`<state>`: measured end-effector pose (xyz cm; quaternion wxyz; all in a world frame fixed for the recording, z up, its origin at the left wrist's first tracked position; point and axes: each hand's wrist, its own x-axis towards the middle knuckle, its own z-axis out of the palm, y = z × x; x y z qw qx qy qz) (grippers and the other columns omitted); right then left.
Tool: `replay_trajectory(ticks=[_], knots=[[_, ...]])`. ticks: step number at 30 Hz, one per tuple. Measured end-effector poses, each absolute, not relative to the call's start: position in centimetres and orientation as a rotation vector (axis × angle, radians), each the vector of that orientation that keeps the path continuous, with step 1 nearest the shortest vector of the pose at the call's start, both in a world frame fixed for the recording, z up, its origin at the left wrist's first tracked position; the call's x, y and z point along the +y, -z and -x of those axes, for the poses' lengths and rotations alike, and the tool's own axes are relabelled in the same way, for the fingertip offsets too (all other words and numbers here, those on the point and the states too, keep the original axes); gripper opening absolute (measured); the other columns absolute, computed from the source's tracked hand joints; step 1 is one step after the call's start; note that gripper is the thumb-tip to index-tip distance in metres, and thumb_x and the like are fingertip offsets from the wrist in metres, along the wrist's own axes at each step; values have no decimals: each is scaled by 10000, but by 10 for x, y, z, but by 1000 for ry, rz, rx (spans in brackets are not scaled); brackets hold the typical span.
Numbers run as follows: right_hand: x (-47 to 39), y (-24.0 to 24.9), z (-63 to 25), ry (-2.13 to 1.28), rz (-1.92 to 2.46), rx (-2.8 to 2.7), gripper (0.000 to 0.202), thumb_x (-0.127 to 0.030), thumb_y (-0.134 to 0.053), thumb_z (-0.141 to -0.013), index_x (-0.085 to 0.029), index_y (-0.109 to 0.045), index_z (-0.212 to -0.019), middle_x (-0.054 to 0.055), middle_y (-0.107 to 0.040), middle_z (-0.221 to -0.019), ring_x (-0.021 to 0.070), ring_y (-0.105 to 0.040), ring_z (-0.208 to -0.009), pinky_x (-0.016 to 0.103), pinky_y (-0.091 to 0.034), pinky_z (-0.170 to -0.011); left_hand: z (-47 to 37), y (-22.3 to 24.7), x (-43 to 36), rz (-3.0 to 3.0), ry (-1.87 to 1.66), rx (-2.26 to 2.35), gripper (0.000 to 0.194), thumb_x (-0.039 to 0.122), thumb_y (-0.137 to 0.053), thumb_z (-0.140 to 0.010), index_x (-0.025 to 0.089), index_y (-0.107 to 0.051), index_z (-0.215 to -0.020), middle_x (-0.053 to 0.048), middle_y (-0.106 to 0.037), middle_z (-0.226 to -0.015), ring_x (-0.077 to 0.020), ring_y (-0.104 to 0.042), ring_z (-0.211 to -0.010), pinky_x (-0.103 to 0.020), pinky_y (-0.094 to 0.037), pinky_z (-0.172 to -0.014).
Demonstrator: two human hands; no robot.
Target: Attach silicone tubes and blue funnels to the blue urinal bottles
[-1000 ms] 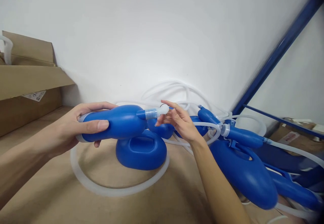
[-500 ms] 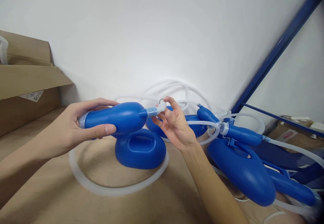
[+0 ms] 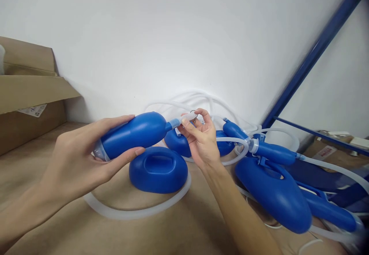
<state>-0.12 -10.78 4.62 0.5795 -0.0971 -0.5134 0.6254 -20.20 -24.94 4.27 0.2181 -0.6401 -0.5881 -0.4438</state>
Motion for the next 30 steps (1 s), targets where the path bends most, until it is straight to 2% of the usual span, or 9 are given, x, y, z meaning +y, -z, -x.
replay_trajectory(ticks=[4,7,11,15,17,20,23,26,30], knots=[[-105,-47,-2,-1530,242,-1223,523,-211,-881,-681,-293,-497,-1027,-38,-690,-954,138,-703,-995,299,-588,-967,196,-43,-253,1724,1204,-1633,530,607,-699,-854,292,-666,-1278,-7,-777,-1173,-234,-749,-858,-337,-577,-852],[-104,-46,-1,-1514,257,-1211,539,-214,-890,-664,-296,-476,-999,-43,-670,-956,134,-701,-953,295,-591,-943,193,-42,-255,1709,1178,-1674,521,604,-678,-863,322,-643,-1300,-7,-760,-1211,-242,-746,-873,-360,-582,-873],[-105,-44,2,-1416,220,-1162,532,-191,-893,-653,-290,-457,-943,-71,-640,-877,101,-685,-838,259,-591,-891,189,-38,-256,1710,1186,-1709,516,596,-672,-869,351,-629,-1321,4,-758,-1203,-229,-743,-829,-344,-592,-810],[-103,-44,1,-1371,257,-1247,525,-250,-904,-667,-295,-504,-1004,-41,-693,-933,142,-710,-926,305,-589,-928,190,-40,-256,1688,1171,-1691,515,613,-658,-872,327,-636,-1299,-12,-764,-1188,-245,-742,-860,-383,-584,-904],[-101,-45,0,-1401,247,-1276,520,-351,-888,-712,-299,-541,-1096,-5,-727,-1032,181,-722,-1040,349,-572,-994,190,-43,-256,1682,1188,-1680,516,623,-657,-866,316,-642,-1280,-20,-767,-1175,-261,-741,-894,-395,-575,-929],[-97,-44,1,-1513,206,-1233,457,-514,-736,-866,-300,-565,-1232,39,-747,-1163,217,-716,-1147,408,-550,-1054,191,-46,-256,1667,1207,-1677,501,626,-663,-864,308,-651,-1252,-23,-774,-1137,-249,-733,-845,-375,-575,-870],[-92,-40,2,-1626,217,-1157,336,-443,-679,-928,-295,-604,-1221,28,-766,-1177,183,-718,-1149,370,-556,-1053,192,-46,-255,1662,1193,-1684,493,625,-660,-869,298,-660,-1238,-22,-781,-1111,-240,-727,-816,-365,-565,-840],[-88,-36,4,-1679,218,-1140,295,-344,-728,-894,-316,-660,-1180,-11,-775,-1174,143,-721,-1117,307,-571,-1014,194,-44,-253,1670,1196,-1694,493,621,-670,-863,312,-659,-1248,5,-782,-1106,-237,-730,-838,-350,-558,-838],[-84,-36,-3,-1610,222,-1304,325,-293,-776,-841,-332,-739,-1162,-23,-794,-1072,156,-745,-989,295,-602,-876,195,-44,-253,1672,1194,-1705,509,645,-665,-852,334,-652,-1254,23,-779,-1122,-239,-736,-868,-340,-563,-847]])
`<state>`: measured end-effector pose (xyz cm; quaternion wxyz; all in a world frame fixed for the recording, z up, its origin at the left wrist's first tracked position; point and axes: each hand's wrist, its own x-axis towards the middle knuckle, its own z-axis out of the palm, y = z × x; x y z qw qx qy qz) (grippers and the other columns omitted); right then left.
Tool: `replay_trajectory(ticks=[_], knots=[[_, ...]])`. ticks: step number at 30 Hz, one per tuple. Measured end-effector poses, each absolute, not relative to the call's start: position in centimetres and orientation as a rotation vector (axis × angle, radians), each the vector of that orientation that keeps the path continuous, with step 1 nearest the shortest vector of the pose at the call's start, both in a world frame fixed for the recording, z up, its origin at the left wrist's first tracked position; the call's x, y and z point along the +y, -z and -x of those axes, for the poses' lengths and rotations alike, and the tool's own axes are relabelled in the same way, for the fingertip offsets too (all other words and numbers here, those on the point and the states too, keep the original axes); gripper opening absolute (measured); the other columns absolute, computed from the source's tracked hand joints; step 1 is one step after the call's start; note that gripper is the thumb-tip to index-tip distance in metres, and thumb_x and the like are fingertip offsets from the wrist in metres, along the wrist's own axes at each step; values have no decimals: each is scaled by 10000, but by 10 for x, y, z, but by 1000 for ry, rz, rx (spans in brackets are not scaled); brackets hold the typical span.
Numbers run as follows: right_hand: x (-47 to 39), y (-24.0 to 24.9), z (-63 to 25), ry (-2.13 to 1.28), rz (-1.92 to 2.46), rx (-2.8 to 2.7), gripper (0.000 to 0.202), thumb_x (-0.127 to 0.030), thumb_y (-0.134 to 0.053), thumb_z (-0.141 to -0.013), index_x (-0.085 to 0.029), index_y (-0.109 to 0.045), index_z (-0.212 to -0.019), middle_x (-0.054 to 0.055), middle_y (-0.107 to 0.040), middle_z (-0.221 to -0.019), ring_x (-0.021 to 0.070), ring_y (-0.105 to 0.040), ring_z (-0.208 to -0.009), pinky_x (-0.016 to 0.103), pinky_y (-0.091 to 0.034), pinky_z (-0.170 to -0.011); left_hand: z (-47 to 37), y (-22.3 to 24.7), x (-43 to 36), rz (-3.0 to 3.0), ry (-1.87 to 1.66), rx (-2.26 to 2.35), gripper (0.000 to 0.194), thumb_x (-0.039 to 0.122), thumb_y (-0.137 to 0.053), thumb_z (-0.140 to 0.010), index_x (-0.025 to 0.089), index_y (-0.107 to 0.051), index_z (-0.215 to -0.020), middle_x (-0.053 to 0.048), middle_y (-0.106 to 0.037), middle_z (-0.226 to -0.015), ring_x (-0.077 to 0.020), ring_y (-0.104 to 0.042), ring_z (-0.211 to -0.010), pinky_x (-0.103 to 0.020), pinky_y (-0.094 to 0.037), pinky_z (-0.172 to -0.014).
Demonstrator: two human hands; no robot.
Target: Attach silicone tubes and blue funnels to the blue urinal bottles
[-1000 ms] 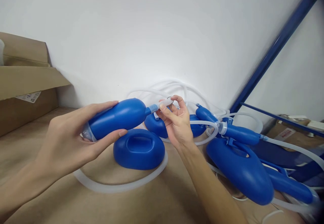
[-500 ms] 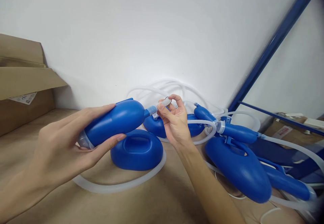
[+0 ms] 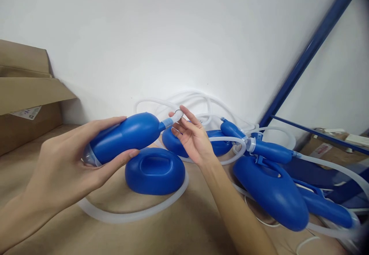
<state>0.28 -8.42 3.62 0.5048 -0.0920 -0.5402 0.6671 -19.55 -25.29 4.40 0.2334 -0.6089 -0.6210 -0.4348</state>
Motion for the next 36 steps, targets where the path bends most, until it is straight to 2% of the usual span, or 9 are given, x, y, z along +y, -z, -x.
replay_trajectory(ticks=[5,8,10,12,15,17,22,30,36], knots=[[-92,-45,-19,-1390,195,-1693,116,-324,-754,-873,-297,-815,-968,21,-786,-1102,233,-725,-1087,364,-602,-852,196,-45,-252,1668,1155,-1708,519,660,-647,-856,324,-647,-1251,14,-782,-1125,-250,-742,-888,-334,-563,-835],[-110,-51,-18,-1414,103,-2004,157,-339,-681,-947,-278,-798,-1032,36,-772,-1177,227,-693,-1184,393,-579,-965,201,-43,-246,1664,1115,-1659,509,609,-655,-878,269,-657,-1257,-14,-785,-1125,-247,-747,-904,-316,-556,-841],[-120,-53,-12,-1463,63,-2084,198,-371,-650,-974,-262,-756,-1100,47,-755,-1216,207,-697,-1176,367,-580,-960,205,-42,-242,1685,1106,-1650,518,597,-656,-884,233,-666,-1252,-40,-787,-1121,-253,-749,-906,-316,-553,-829],[-122,-51,-8,-1477,109,-2045,182,-398,-678,-955,-234,-718,-1024,51,-763,-1148,186,-736,-1058,309,-600,-850,209,-43,-240,1673,1132,-1681,530,609,-658,-877,224,-676,-1241,-46,-791,-1090,-259,-749,-889,-317,-545,-796],[-109,-46,-5,-1406,288,-1879,265,-468,-723,-912,-220,-630,-894,-1,-739,-818,137,-728,-716,228,-552,-604,210,-46,-240,1626,1196,-1753,547,644,-663,-856,239,-692,-1223,-35,-793,-1061,-269,-747,-894,-324,-538,-796],[-99,-43,-6,-1380,364,-1778,316,-524,-711,-908,-222,-619,-914,-5,-726,-803,131,-714,-671,208,-513,-541,209,-47,-242,1650,1220,-1758,573,660,-681,-833,241,-695,-1225,-33,-790,-1091,-274,-746,-919,-331,-541,-832],[-88,-36,-5,-1502,269,-1769,339,-559,-684,-922,-224,-693,-973,58,-753,-1076,185,-752,-937,236,-582,-660,206,-43,-244,1742,1239,-1703,609,663,-702,-821,231,-682,-1250,-47,-775,-1186,-286,-751,-949,-353,-552,-854],[-77,-30,-6,-1562,191,-1779,361,-538,-768,-860,-180,-769,-907,56,-764,-872,154,-731,-786,213,-583,-624,211,-42,-236,1743,1191,-1497,629,709,-641,-849,200,-709,-1211,-73,-798,-1098,-267,-766,-851,-355,-586,-754],[-68,-25,-7,-1544,270,-1811,329,-484,-867,-762,-178,-804,-867,44,-778,-811,151,-738,-753,280,-624,-749,213,-42,-235,1810,1106,-1466,648,726,-589,-882,182,-698,-1218,-80,-797,-1093,-253,-769,-852,-349,-603,-767]])
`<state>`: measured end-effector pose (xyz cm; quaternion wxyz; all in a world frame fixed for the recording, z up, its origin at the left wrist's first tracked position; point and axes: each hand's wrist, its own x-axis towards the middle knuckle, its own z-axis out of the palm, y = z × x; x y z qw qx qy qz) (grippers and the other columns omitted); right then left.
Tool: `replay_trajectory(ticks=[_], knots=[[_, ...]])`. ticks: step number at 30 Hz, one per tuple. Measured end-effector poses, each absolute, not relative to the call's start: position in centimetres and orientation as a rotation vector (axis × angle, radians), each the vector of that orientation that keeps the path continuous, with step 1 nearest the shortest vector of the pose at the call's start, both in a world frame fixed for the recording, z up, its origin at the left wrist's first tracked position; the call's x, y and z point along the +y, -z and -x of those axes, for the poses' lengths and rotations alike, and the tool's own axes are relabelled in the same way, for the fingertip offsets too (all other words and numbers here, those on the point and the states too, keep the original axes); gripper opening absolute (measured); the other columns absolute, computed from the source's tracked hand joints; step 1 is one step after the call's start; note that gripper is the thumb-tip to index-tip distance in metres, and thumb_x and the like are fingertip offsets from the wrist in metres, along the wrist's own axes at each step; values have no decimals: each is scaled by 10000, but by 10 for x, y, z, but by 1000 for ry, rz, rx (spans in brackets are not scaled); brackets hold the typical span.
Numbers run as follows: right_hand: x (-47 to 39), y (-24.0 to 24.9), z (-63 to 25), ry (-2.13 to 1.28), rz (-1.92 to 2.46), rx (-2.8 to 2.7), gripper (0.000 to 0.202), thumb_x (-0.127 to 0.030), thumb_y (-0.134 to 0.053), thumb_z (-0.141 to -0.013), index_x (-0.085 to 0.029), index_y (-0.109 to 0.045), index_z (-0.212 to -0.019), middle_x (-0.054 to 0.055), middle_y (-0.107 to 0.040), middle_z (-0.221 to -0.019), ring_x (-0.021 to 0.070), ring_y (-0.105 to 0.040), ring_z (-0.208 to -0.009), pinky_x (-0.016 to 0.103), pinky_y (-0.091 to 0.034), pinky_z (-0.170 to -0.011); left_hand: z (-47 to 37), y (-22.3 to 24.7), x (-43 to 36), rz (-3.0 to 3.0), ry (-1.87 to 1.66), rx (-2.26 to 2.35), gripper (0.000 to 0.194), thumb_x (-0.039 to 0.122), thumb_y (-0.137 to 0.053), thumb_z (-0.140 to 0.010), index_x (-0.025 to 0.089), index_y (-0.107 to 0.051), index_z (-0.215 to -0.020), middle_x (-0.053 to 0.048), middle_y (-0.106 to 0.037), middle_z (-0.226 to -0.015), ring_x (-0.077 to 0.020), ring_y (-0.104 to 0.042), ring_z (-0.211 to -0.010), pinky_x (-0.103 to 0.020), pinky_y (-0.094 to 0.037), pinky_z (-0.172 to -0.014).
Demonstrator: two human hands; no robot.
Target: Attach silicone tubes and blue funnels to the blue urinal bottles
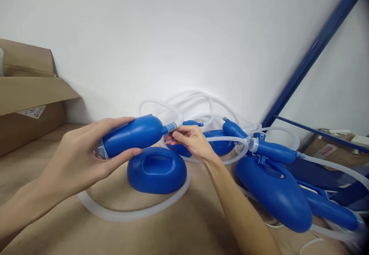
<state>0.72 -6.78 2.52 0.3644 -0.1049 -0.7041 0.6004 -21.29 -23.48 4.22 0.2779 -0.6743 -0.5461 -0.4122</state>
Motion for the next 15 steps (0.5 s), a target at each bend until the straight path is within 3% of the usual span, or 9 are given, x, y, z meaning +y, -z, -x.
replay_trajectory(ticks=[15], knots=[[-80,-37,-14,-1341,451,-1975,328,-480,-816,-797,-153,-796,-807,52,-767,-769,155,-718,-715,291,-592,-736,214,-32,-231,1847,1035,-1388,527,617,-580,-948,217,-626,-1287,-66,-755,-1209,-236,-740,-963,-323,-579,-819]])
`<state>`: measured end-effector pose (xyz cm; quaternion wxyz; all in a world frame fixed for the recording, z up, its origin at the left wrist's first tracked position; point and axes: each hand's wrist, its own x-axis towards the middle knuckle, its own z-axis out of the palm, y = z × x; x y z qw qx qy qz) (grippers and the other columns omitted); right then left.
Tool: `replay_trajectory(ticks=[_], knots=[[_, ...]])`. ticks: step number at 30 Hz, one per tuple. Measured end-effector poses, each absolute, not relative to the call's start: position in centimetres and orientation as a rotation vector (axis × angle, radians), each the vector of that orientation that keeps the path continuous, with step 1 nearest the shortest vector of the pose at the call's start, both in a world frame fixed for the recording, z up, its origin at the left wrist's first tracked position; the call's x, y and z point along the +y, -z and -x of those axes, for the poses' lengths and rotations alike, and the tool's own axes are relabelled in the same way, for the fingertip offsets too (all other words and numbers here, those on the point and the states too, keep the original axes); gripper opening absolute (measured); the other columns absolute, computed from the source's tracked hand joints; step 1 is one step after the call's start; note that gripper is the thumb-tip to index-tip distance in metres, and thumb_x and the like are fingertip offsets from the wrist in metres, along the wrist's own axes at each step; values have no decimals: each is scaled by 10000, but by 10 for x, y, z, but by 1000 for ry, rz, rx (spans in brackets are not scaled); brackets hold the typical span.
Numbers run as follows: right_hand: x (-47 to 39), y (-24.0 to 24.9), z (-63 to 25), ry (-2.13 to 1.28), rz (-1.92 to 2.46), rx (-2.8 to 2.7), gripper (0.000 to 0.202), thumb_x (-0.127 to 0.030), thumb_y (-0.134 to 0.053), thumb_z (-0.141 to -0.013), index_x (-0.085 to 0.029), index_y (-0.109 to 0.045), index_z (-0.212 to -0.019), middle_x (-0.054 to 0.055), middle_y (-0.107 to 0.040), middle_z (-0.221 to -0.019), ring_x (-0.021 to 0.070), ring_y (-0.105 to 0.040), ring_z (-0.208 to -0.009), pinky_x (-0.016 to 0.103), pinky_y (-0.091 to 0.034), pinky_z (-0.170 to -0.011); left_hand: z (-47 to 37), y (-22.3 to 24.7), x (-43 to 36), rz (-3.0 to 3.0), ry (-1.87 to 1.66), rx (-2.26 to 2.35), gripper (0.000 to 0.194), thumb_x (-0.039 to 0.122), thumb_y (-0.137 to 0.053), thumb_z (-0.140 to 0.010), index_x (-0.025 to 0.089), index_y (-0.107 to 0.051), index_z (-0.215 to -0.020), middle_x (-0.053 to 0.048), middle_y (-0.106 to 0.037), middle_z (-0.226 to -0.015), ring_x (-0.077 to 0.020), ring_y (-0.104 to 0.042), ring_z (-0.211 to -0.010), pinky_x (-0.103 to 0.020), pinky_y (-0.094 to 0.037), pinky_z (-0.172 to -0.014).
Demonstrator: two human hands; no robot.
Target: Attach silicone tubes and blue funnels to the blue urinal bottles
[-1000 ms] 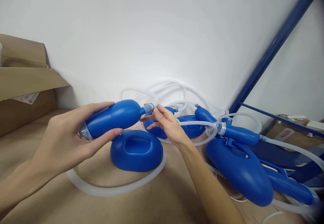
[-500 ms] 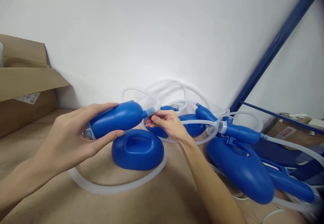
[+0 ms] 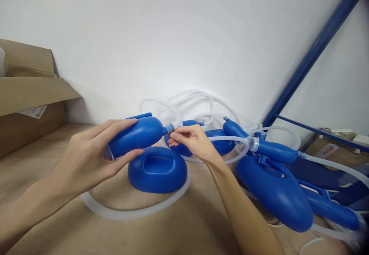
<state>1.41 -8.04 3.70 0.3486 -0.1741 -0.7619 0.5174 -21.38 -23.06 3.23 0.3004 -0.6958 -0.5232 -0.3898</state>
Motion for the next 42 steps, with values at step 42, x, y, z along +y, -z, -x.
replay_trajectory(ticks=[42], knots=[[-39,20,-9,-832,649,-2629,380,-499,-748,-881,-229,-732,-1149,55,-641,-1114,212,-650,-984,346,-525,-898,222,-24,-210,2089,1539,-2471,698,714,-624,-828,259,-638,-1357,-119,-756,-1082,-256,-742,-634,-317,-602,-445]])
